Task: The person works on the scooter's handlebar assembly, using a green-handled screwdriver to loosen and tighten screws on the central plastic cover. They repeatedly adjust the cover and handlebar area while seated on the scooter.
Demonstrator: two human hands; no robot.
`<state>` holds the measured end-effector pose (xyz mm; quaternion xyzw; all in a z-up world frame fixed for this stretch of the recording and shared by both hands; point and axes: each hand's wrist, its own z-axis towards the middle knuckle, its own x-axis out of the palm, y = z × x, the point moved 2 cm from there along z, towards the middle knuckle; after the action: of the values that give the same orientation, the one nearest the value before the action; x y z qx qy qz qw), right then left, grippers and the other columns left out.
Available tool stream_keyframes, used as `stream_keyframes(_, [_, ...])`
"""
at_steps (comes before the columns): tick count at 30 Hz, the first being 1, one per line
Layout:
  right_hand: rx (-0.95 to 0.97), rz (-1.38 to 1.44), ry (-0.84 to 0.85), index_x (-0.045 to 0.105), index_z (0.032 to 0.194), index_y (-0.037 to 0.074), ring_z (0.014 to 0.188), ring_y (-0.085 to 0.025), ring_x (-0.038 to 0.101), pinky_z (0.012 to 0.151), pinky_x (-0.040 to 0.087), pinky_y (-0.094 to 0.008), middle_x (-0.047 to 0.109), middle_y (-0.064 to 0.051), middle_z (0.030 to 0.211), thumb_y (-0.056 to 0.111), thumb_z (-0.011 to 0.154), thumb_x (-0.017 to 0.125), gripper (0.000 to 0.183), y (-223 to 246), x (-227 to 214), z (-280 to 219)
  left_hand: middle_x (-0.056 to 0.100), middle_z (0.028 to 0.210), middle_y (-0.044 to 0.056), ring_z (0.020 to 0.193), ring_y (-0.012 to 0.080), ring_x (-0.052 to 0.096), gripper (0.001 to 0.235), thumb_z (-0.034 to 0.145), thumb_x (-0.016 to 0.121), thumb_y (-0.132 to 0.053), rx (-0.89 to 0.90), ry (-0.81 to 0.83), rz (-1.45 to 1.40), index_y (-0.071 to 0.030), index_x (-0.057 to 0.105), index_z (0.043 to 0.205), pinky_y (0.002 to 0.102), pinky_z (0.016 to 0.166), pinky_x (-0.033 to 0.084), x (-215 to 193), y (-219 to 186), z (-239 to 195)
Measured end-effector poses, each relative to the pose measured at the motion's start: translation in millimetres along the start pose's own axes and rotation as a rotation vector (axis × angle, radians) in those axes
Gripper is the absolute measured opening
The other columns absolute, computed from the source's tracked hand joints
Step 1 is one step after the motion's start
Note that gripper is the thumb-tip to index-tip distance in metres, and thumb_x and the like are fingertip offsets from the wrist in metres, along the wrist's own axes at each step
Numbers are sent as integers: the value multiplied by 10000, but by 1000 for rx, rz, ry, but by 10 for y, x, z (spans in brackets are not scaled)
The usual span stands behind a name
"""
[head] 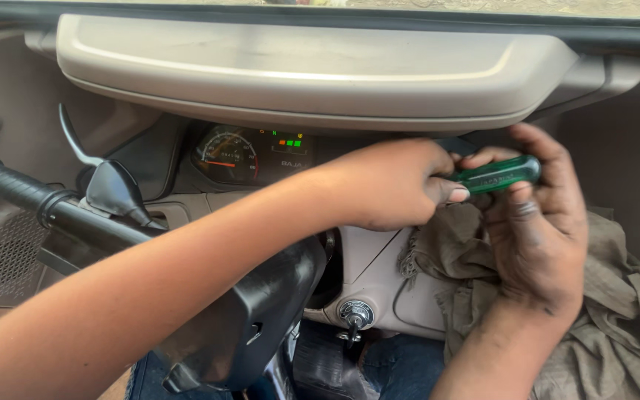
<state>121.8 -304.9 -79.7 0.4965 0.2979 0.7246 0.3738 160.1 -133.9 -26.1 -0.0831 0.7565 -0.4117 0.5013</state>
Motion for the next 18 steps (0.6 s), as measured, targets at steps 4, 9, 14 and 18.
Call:
stream_keyframes(4, [-14, 48, 46, 496, 1353, -19, 1107, -256, 681, 991, 577, -377, 672, -192, 1193, 181, 1123, 663, 347, -169, -94, 67, 739, 834, 183, 789, 356, 729, 354, 938, 595, -380, -53, -110, 83, -54, 726, 975, 480, 722, 547, 43, -14, -45])
stream_keyframes(9, [7, 90, -33, 548, 1335, -2, 1037, -232, 701, 946, 611, -370, 679, -162, 1143, 191, 1119, 656, 309, -382, -128, 154, 735, 931, 179, 886, 379, 702, 422, 975, 538, -423, -30, -278, 141, -54, 742, 981, 490, 777, 530, 153, 123, -1])
stream_keyframes(14, [45, 23, -82, 584, 1255, 5, 966, -192, 707, 906, 610, -347, 688, -115, 1088, 195, 1138, 657, 234, -385, -160, 156, 761, 874, 195, 855, 351, 750, 467, 998, 442, -471, -46, -13, -79, -114, 734, 1068, 439, 820, 560, 173, 314, 239])
stream_keyframes(18, [40, -15, -181, 601, 1243, 21, 871, -144, 672, 754, 585, -293, 680, -58, 1058, 192, 1123, 621, 210, -422, -85, 205, 722, 963, 225, 902, 393, 705, 516, 1006, 469, -480, -102, -38, 118, -10, 678, 1048, 472, 830, 528, 172, 223, 139])
